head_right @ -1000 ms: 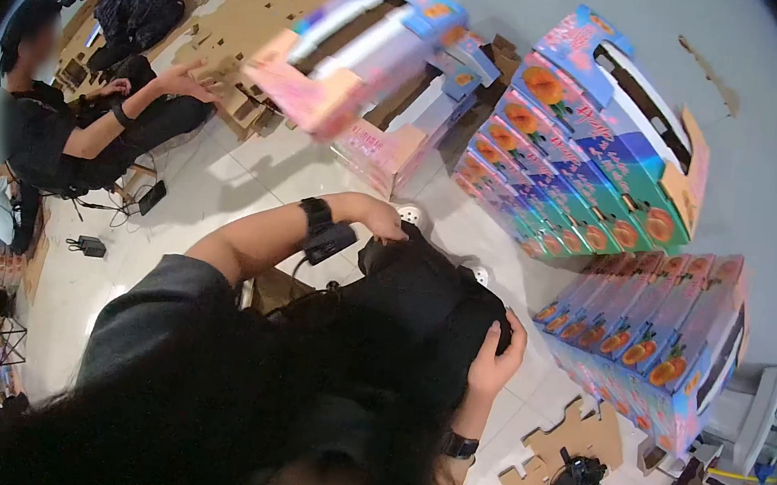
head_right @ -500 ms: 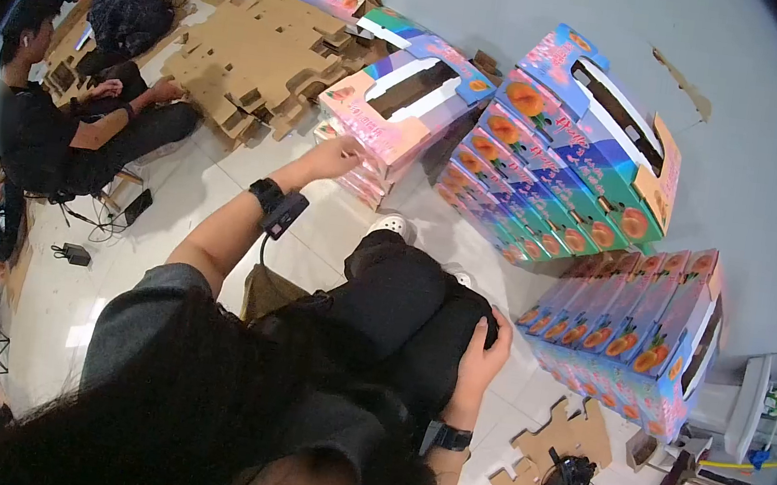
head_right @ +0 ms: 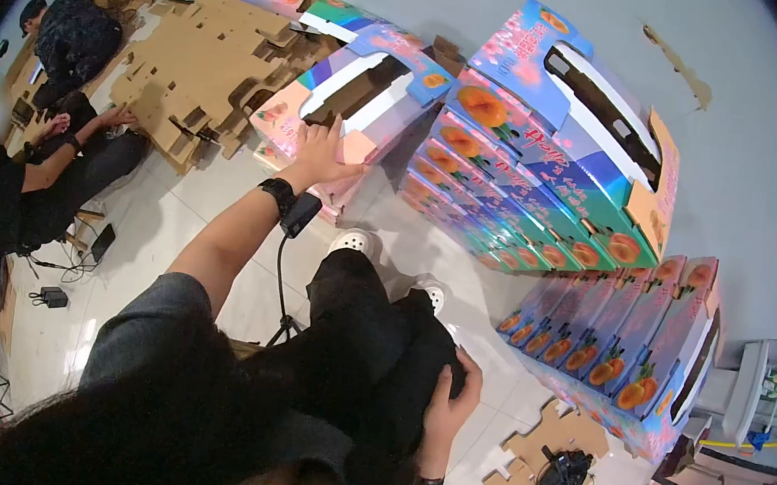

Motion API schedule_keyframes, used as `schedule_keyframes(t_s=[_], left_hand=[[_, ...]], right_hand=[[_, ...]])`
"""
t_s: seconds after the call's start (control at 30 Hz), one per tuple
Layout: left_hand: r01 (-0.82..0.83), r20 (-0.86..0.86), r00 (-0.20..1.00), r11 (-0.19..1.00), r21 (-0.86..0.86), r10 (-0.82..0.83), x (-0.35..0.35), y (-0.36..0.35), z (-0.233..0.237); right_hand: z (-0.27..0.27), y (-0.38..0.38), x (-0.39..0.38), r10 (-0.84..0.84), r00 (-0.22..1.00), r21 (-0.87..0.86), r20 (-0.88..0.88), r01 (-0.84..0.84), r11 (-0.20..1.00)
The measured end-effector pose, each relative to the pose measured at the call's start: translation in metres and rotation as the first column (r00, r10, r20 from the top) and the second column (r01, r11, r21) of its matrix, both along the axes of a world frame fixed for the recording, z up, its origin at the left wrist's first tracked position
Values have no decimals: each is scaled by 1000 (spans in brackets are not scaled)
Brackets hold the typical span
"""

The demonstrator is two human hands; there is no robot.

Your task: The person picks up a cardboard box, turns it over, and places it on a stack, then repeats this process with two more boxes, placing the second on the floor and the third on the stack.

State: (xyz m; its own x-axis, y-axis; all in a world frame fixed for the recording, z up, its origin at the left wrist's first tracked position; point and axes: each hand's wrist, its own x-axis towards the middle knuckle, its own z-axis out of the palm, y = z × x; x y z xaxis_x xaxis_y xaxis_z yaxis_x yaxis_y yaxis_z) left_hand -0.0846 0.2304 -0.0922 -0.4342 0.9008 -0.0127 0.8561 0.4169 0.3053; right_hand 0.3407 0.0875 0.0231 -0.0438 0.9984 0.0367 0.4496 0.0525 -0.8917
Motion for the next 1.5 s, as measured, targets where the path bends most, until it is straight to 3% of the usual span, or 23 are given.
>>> schedule_keyframes(t_s=[0.07,0.17,0.27,0.47,0.5,0.63,0.87,0.97,1.1,1.2,1.27,1.37,1.43,1.5], left_hand=[[-93,-12,996,990,-102,93,11,4,17],[-135,13,991,989,-54,136,12,8,16],[-148,102,984,988,37,144,11,6,15],[-192,57,981,960,205,184,15,-12,21],[-189,44,982,934,303,185,17,-21,26],[-179,41,984,925,336,176,6,-58,56],[-234,286,950,892,387,125,-5,-145,99],[-351,518,848,849,395,110,-3,-180,105],[-290,373,922,832,473,109,17,-220,131],[-180,227,973,746,641,40,19,-240,133],[-170,183,981,766,620,69,27,-253,148],[-67,104,995,772,632,2,42,-269,179],[69,-16,997,749,658,-78,56,-279,195],[196,-116,980,719,667,-159,73,-285,211]], right_hand=[[6,3,-3,7,1000,-11,22,-7,1000],[5,4,-2,6,1000,-33,5,-5,999],[10,5,-3,21,996,-14,83,-20,1000],[9,-1,0,27,1000,31,1,-27,999],[8,-2,0,23,1000,42,-4,-23,999],[3,-6,1,29,999,110,21,-31,993],[1,-10,2,13,995,218,102,-35,975],[4,-14,3,-1,992,234,127,-29,972],[2,-19,10,-23,987,268,157,-20,963],[2,-23,13,-37,975,348,220,-43,936],[8,-26,9,-59,959,419,277,-66,905],[24,-31,-10,100,951,470,292,-234,851],[44,-40,-35,343,937,306,-66,-309,901],[50,-40,-59,411,758,169,-506,-380,909]])
